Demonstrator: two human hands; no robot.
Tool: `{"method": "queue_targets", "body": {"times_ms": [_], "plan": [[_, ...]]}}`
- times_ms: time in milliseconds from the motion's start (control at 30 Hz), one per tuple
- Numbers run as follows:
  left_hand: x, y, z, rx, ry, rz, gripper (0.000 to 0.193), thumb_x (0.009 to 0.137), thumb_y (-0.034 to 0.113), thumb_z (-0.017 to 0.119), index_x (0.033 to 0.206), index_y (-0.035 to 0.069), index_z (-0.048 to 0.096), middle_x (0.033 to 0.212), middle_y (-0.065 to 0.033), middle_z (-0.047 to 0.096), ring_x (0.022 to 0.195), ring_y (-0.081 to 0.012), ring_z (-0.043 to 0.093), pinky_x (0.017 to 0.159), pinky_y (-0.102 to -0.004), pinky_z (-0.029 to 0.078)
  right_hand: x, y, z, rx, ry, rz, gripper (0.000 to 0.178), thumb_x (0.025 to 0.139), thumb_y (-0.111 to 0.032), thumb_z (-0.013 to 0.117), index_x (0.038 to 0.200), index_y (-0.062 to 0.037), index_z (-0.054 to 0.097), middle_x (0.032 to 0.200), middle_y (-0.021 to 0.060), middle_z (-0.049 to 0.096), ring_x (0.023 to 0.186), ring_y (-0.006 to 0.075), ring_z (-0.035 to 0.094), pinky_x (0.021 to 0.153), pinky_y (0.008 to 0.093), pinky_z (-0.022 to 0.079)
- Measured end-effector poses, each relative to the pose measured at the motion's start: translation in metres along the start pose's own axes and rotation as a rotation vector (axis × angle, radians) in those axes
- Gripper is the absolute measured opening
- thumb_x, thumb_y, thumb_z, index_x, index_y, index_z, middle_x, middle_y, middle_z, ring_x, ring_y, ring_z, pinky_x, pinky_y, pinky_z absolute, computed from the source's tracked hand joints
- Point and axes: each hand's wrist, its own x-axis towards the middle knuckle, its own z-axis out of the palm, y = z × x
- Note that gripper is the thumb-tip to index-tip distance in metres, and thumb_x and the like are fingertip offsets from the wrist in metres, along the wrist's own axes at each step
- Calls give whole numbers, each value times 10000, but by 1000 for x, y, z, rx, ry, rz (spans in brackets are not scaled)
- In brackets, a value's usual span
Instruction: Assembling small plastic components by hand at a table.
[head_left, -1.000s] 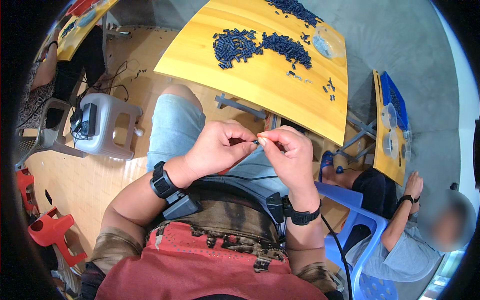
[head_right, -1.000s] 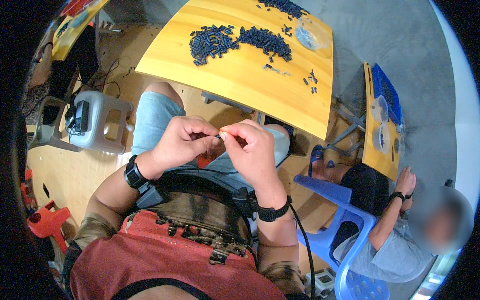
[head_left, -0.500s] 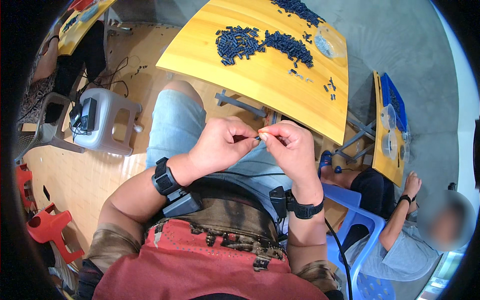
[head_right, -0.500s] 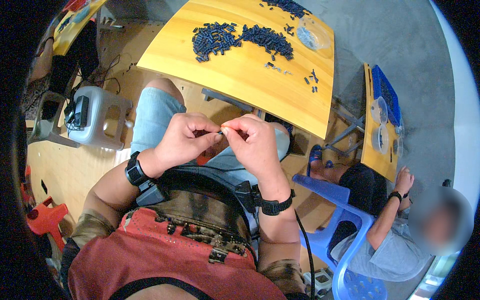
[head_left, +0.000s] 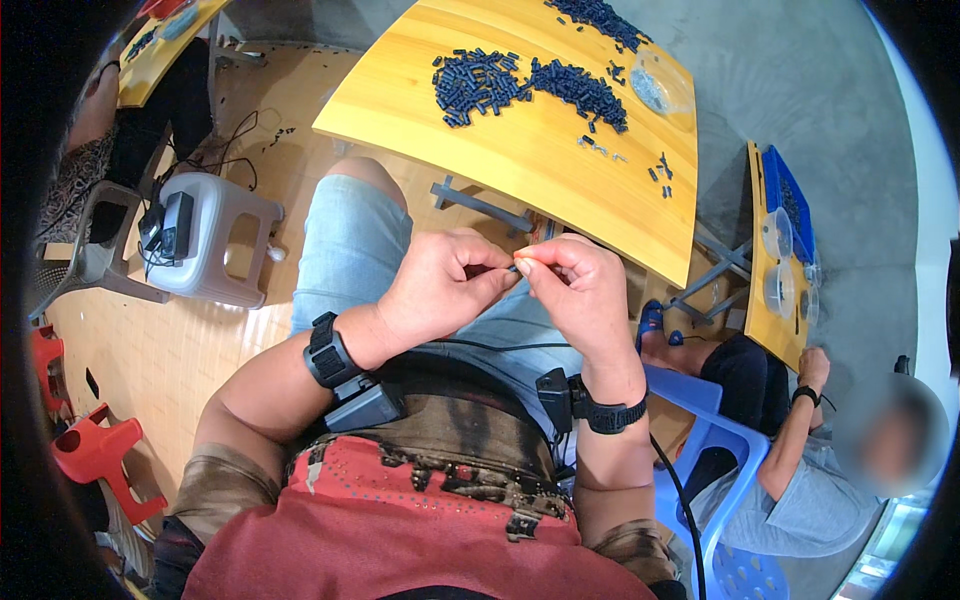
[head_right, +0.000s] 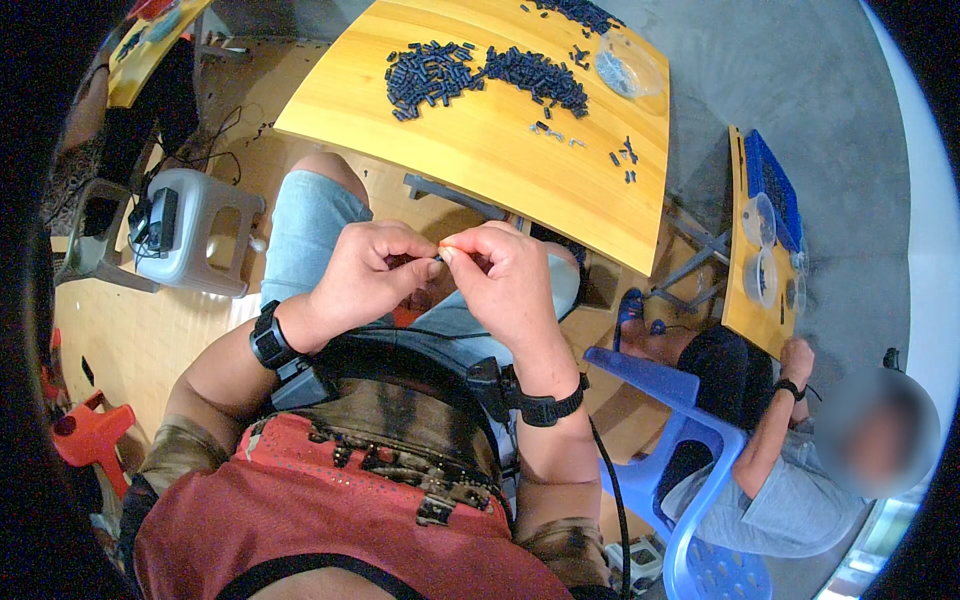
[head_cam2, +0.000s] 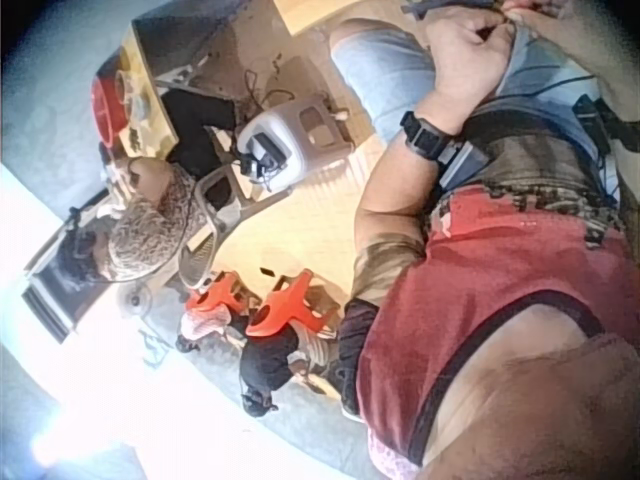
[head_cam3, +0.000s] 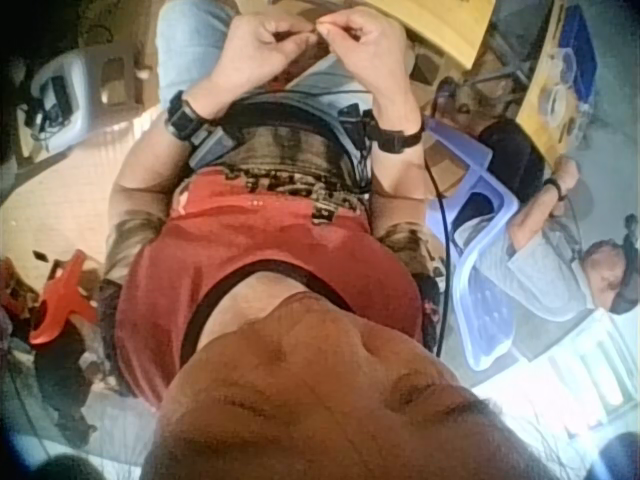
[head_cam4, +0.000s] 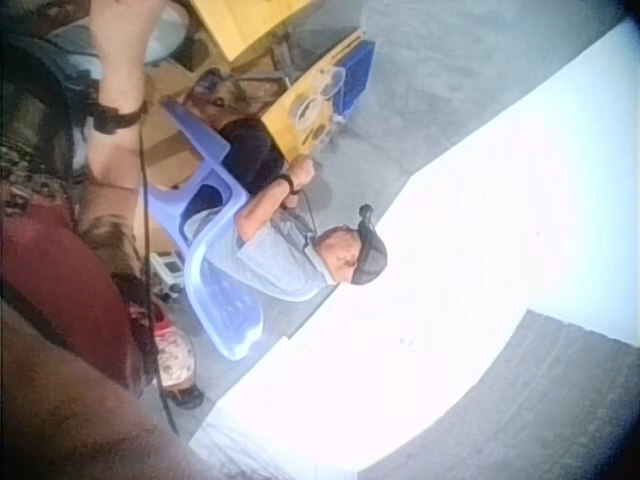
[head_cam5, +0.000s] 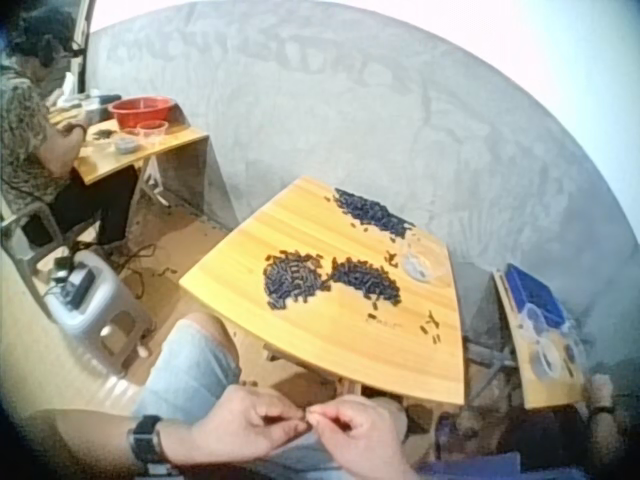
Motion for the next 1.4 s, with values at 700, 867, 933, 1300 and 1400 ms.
{"method": "queue_targets", "body": {"times_ms": [700,867,933,1300,1400], "plan": [[-1,-1,-2,-5,34,-28,68,776,22,676,826,-24,673,716,-115,634,642,-151,613,567,-282,470,8,-2,2,21,-31,31,57,754,-45,687,785,3,686,683,81,623,575,121,575,527,245,454],[0,-4,-2,-16,48,-14,70,800,39,672,827,-26,673,701,-74,627,602,-107,590,525,-251,458,10,-1,5,13,-57,43,66,762,-50,689,794,7,681,696,76,624,581,122,569,537,243,451],[2,-3,-3,-45,48,-36,78,819,51,666,834,-25,674,694,-54,623,588,-85,578,505,-237,450,10,7,9,84,-29,-8,97,773,-39,674,861,1,685,740,79,630,611,115,569,554,239,446],[8,-17,-8,-700,-91,-473,127,872,163,659,904,41,652,760,-24,648,638,-74,590,575,-199,470,-4,1,13,-91,6,-131,359,743,-49,670,1097,-21,623,835,79,582,720,172,559,629,266,458],[8,-15,-4,-837,-81,-587,133,873,164,659,913,38,646,799,-35,659,677,-93,623,605,-208,487,-5,2,18,-251,51,-258,415,695,-63,700,1095,-4,606,883,114,574,783,235,571,672,311,474]]}}
